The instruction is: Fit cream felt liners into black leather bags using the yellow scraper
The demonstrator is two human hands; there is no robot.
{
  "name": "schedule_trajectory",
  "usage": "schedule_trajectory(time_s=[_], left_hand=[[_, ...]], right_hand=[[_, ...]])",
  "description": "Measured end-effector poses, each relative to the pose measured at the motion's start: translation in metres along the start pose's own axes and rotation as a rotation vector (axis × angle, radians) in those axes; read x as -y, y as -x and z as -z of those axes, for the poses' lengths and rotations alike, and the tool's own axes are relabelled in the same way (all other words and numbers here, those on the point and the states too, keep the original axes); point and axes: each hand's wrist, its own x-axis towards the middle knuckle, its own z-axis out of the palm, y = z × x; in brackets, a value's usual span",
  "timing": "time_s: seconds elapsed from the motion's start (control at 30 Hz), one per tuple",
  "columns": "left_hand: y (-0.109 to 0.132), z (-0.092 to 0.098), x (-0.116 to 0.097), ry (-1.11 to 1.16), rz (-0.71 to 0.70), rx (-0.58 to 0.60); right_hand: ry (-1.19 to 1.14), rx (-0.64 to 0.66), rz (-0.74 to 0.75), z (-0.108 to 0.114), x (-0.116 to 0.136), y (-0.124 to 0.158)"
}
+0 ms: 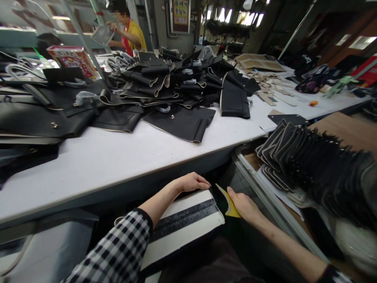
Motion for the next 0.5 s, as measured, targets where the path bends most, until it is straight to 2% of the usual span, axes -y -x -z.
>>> schedule_trajectory(time_s=[0.1, 0.23, 0.33, 0.43, 0.5], left_hand=[[0.0, -0.001, -0.002, -0.089, -0.016, 0.006], [0.006, -0.006, -0.009, -0.181, -0.065, -0.026], [0.013, -0.014, -0.021, -0.224, -0.163, -0.058], [0.016, -0.022, -0.038, -0.376, -0.233, -0.032], [0.015, -0.025, -0.046, -0.519, -0.196, 0.029]], right_hand=[[-0.359, 0.045, -0.005, 0.001, -0.016, 0.031], [-0.95, 0.303, -0.039, -0.014, -0.019, 0.07], [-1.126, 0.425, -0.094, -0.028, -0.013, 0.085], [-1.196, 0.441, -0.127, -0.037, -0.006, 0.088], [-1.232, 0.436, -0.166, -0.04, -0.001, 0.088]])
